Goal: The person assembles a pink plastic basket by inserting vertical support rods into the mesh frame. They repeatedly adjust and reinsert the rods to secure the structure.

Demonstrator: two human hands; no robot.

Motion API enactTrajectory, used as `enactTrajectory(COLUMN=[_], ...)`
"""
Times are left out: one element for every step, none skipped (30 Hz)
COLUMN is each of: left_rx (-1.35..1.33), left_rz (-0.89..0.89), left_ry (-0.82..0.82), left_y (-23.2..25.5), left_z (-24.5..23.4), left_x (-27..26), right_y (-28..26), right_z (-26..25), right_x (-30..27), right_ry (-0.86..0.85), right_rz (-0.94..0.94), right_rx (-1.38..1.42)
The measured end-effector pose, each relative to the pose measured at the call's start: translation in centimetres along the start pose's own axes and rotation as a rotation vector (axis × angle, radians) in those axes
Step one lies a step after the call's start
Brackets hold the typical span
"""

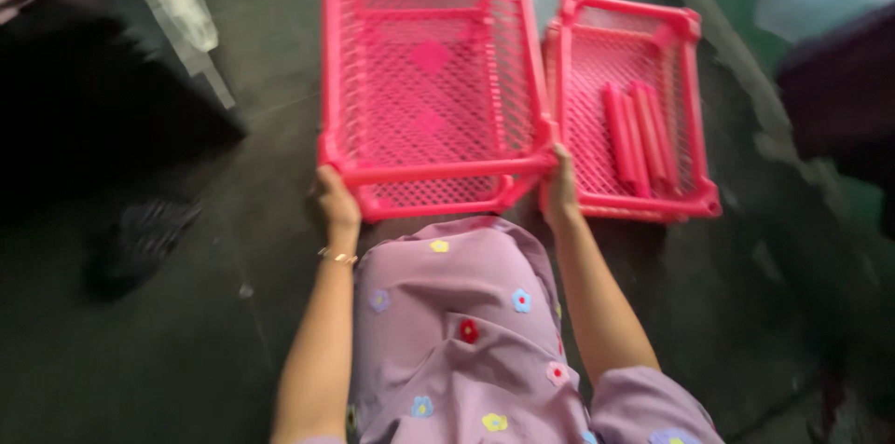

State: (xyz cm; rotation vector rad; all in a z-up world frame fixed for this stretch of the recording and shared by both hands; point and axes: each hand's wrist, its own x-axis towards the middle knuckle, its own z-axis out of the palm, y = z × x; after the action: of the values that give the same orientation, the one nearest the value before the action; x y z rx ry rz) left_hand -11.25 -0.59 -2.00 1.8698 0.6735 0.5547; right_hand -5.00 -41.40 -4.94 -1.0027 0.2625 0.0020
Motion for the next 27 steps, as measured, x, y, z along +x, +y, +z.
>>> enactTrajectory(left_rx=[-0.094, -0.061, -0.031, -0.149, -0.259, -0.517, -0.773, -0.635, -0.496, -0.403, -0.306, -0.25, -0.194, -0.171, -0.148, -0.123, -0.097, -0.071, -0.04, -0.009, 0.022, 0.024, 0.026, 0.028, 0.033, 0.037, 0.038], left_rz=[-0.049, 0.059, 0.164, 0.057, -0.054, -0.038, -0.034, -0.024, -0.009, -0.078, -0.146, -0.038, 0.07, 0.064, 0.056, 0.051, 0.047, 0.042, 0.078, 0.114, 0.153, 0.168, 0.182, 0.195, 0.195, 0.195, 0.195], left_ry=[-0.038, 0.009, 0.055, 0.001, -0.052, -0.105, -0.153, -0.073, 0.013, -0.029, -0.068, -0.11, -0.15, -0.242, -0.332, -0.4, -0.467, -0.534, -0.579, -0.624, -0.668, -0.685, -0.703, -0.72, -0.712, -0.704, -0.694], left_y=[-0.5, -1.1, -1.9, -2.6, -3.3, -3.7, -4.2, -4.7, -5.2, -5.5, -5.8, -6.0, -6.0, -5.8, -5.5, -5.0, -4.4, -3.7, -2.9, -2.0, -1.0, -0.1, 0.8, 1.6, 2.3, 2.8, 3.2], left_z=[0.0, -0.2, -0.5, -0.5, -0.4, 0.3, 0.9, 1.2, 1.5, 2.2, 2.7, 3.4, 4.1, 4.6, 5.3, 6.0, 6.5, 7.0, 7.7, 8.4, 9.0, 9.7, 10.2, 10.8, 11.2, 11.6, 12.0], left_x=[0.0, -0.2, -0.6, -1.3, -2.1, -3.0, -4.0, -5.7, -7.8, -9.7, -11.5, -13.5, -15.2, -16.6, -17.9, -18.9, -19.8, -20.5, -21.1, -21.6, -21.9, -22.1, -22.2, -22.2, -22.1, -21.9, -21.6], right_y=[0.1, 0.0, -0.3, -0.7, -1.1, -1.8, -2.5, -3.2, -3.9, -4.8, -5.3, -5.6, -5.9, -6.2, -6.5, -6.7, -6.8, -6.7, -6.5, -6.3, -6.2, -6.0, -5.7, -5.5, -5.4, -5.2, -5.2], right_z=[0.2, 0.4, 0.5, 0.4, 0.2, -0.3, -1.1, -2.2, -3.5, -5.4, -7.4, -9.6, -11.8, -14.2, -16.5, -18.7, -20.6, -22.1, -23.2, -24.0, -24.5, -24.7, -24.6, -24.2, -23.8, -23.2, -22.7], right_x=[-0.4, -0.9, -1.5, -2.0, -2.4, -2.7, -2.6, -2.3, -1.6, -0.8, 0.1, 1.0, 2.0, 3.2, 4.3, 5.3, 6.2, 7.0, 7.8, 8.5, 9.1, 9.6, 9.9, 10.3, 10.5, 10.7, 11.0], right_ry=[-0.001, -0.002, -0.048, -0.093, -0.141, -0.141, -0.146, -0.15, -0.075, 0.003, 0.079, 0.159, 0.237, 0.302, 0.364, 0.409, 0.451, 0.492, 0.499, 0.505, 0.511, 0.522, 0.531, 0.539, 0.536, 0.533, 0.529], right_rz=[0.009, 0.019, 0.027, 0.036, 0.048, 0.079, 0.113, 0.146, 0.09, 0.038, -0.009, -0.043, -0.076, -0.109, -0.141, -0.174, -0.208, -0.24, -0.24, -0.24, -0.241, -0.209, -0.175, -0.139, -0.096, -0.053, -0.013], right_rx=[-0.034, -0.067, -0.092, -0.117, -0.14, -0.093, -0.048, -0.002, -0.162, -0.322, -0.482, -0.563, -0.645, -0.743, -0.843, -0.964, -1.084, -1.206, -1.259, -1.312, -1.364, -1.427, -1.491, -1.554, -1.588, -1.622, -1.657])
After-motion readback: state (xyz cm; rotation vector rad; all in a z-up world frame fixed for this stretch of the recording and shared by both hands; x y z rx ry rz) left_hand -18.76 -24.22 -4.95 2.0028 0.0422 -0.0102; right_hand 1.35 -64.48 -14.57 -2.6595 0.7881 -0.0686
